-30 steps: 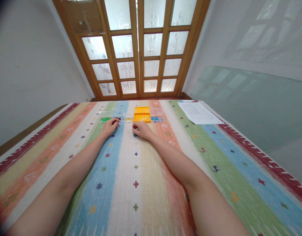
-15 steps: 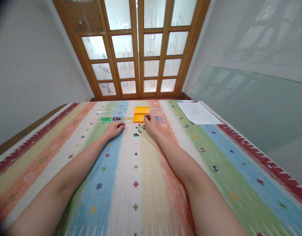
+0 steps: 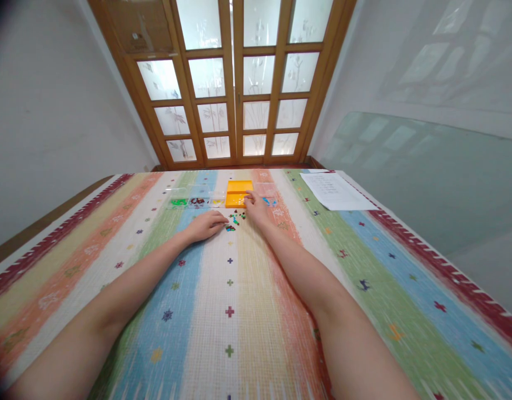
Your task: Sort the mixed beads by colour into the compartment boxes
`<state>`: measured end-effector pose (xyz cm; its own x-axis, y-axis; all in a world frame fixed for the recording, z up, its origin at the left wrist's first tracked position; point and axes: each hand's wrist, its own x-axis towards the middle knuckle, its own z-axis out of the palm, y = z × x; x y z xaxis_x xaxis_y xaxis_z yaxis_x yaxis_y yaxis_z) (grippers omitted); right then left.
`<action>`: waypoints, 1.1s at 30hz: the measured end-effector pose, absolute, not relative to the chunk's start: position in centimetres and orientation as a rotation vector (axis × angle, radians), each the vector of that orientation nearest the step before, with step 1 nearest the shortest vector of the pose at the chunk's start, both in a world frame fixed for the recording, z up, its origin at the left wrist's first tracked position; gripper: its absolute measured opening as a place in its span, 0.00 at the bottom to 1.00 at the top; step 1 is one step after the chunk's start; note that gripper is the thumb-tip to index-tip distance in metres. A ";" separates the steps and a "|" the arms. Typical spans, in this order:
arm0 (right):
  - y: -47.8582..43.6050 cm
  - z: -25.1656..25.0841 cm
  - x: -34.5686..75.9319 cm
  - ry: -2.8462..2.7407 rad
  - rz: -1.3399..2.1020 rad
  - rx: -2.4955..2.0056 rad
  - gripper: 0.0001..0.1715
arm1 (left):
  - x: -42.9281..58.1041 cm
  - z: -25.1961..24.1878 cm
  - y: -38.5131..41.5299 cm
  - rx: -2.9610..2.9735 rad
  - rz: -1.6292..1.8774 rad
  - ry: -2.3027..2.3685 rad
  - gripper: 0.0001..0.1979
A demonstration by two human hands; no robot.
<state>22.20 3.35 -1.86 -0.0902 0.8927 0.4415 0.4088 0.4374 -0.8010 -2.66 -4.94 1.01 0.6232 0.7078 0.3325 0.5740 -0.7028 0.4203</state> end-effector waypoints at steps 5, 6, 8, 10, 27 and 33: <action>3.4 -2.3 22.0 -1.572 0.668 -1.156 0.20 | -2.0 1.2 -5.4 2.707 0.587 0.926 0.17; 3.4 -2.4 22.0 -1.577 0.665 -1.145 0.20 | -1.9 1.2 -5.4 2.720 0.584 0.923 0.17; 3.4 -2.5 21.9 -1.589 0.656 -1.125 0.19 | -1.9 1.2 -5.5 2.728 0.591 0.928 0.16; 3.2 -2.6 21.8 -1.603 0.661 -1.118 0.19 | -1.9 1.2 -5.4 2.724 0.601 0.952 0.15; 1.6 -1.6 21.2 -1.809 0.577 -1.120 0.12 | -4.1 0.0 -3.9 2.689 0.629 1.313 0.16; 0.5 -0.1 21.4 -2.152 0.434 -1.009 0.11 | -4.2 0.1 -3.9 2.671 0.636 1.375 0.11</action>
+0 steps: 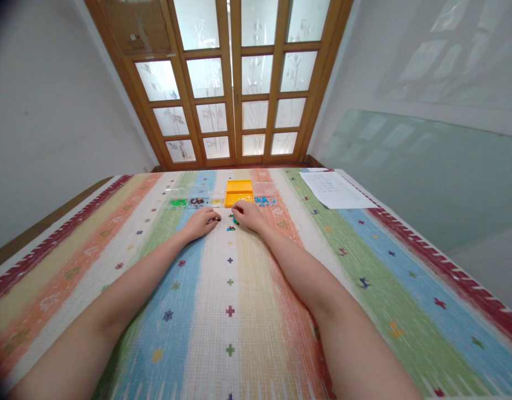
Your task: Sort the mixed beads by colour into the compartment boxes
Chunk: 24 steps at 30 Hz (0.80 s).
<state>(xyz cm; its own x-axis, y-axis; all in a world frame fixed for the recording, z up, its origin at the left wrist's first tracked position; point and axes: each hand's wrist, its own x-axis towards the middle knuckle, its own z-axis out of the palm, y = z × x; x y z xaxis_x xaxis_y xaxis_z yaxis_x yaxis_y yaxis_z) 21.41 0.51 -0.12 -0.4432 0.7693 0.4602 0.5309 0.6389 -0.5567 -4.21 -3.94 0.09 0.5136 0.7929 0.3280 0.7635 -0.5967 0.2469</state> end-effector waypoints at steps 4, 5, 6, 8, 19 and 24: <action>-0.4 1.4 21.7 -2.481 0.292 -0.968 0.15 | -4.6 0.2 -3.8 2.655 0.655 1.400 0.10; -0.7 1.8 21.7 -2.558 0.279 -0.966 0.18 | -4.8 0.2 -3.7 2.648 0.659 1.411 0.10; -1.0 2.2 21.6 -2.628 0.279 -0.961 0.20 | -5.0 0.2 -3.6 2.640 0.664 1.426 0.10; -1.5 2.8 21.4 -2.734 0.276 -0.934 0.24 | -5.3 0.1 -3.4 2.621 0.673 1.466 0.10; -1.1 1.0 20.6 -2.621 0.044 -1.050 0.17 | -5.7 -0.5 -3.0 2.591 0.743 1.545 0.10; -0.3 0.4 21.2 -2.291 0.157 -1.112 0.13 | -5.7 -0.6 -3.0 2.595 0.729 1.521 0.11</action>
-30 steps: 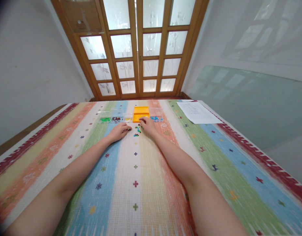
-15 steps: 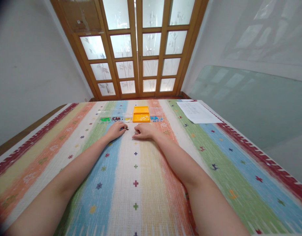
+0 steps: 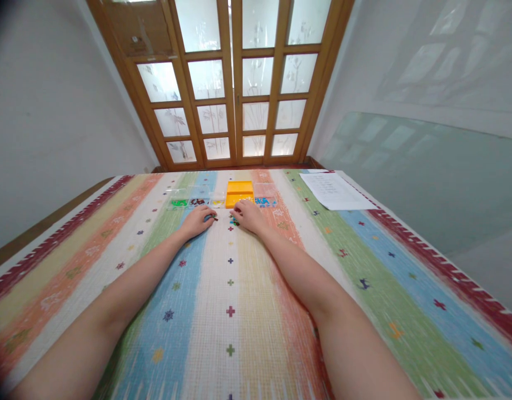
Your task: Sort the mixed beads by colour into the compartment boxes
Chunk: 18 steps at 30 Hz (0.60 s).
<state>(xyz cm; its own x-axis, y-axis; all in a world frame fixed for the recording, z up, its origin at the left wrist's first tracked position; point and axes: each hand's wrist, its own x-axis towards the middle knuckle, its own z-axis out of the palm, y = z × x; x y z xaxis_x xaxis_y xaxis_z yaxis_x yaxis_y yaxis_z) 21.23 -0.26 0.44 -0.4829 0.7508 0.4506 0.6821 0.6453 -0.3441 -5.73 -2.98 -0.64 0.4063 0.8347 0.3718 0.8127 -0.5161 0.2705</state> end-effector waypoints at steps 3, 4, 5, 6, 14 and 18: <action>0.2 0.1 21.3 -2.201 0.341 -1.125 0.12 | -5.7 -0.6 -3.0 2.598 0.723 1.516 0.11; 0.2 0.0 21.3 -2.173 0.393 -1.122 0.12 | -5.7 -0.5 -3.0 2.598 0.724 1.513 0.11; 0.3 -0.1 21.2 -2.148 0.443 -1.113 0.12 | -5.7 -0.5 -3.0 2.595 0.727 1.509 0.11; 0.3 -0.2 21.1 -2.127 0.494 -1.098 0.11 | -5.7 -0.5 -3.0 2.590 0.730 1.503 0.11; -0.1 0.1 20.3 -2.044 0.910 -0.922 0.14 | -5.7 -0.5 -2.9 2.551 0.744 1.490 0.12; -0.1 0.0 19.9 -2.023 0.901 -0.980 0.17 | -5.7 -0.3 -3.0 2.552 0.730 1.490 0.12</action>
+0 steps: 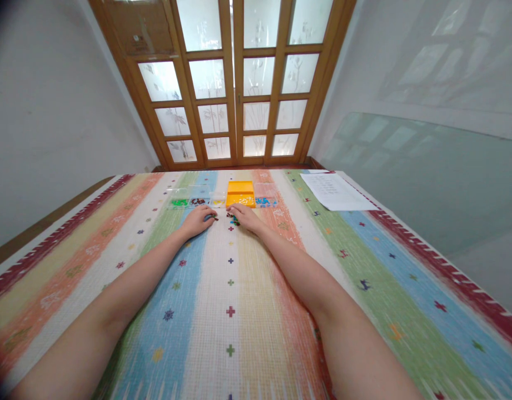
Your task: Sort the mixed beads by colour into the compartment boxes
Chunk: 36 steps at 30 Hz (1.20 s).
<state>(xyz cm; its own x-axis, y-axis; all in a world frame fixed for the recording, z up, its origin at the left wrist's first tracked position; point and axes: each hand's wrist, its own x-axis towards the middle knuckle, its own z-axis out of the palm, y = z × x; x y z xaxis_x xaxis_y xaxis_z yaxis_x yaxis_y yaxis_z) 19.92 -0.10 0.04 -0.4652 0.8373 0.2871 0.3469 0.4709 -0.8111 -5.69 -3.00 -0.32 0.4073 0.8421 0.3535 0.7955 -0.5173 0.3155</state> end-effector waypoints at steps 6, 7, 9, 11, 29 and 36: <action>-0.8 0.5 20.1 -2.185 0.996 -0.812 0.16 | -5.7 -0.3 -3.1 2.571 0.720 1.504 0.12; -0.9 0.6 20.1 -2.171 1.058 -0.785 0.17 | -5.7 -0.3 -3.0 2.570 0.718 1.507 0.12; -1.0 0.8 20.1 -2.077 1.191 -0.769 0.19 | -5.8 -0.4 -3.0 2.564 0.711 1.512 0.13; -1.0 0.9 19.9 -1.919 1.276 -0.806 0.20 | -5.9 -0.5 -2.9 2.559 0.712 1.506 0.14; -0.1 -0.7 19.6 -1.859 0.929 -0.984 0.18 | -6.6 -0.9 -2.2 2.525 0.749 1.551 0.12; 0.1 -1.0 19.5 -1.911 0.862 -1.030 0.19 | -6.4 -0.6 -2.4 2.518 0.763 1.558 0.08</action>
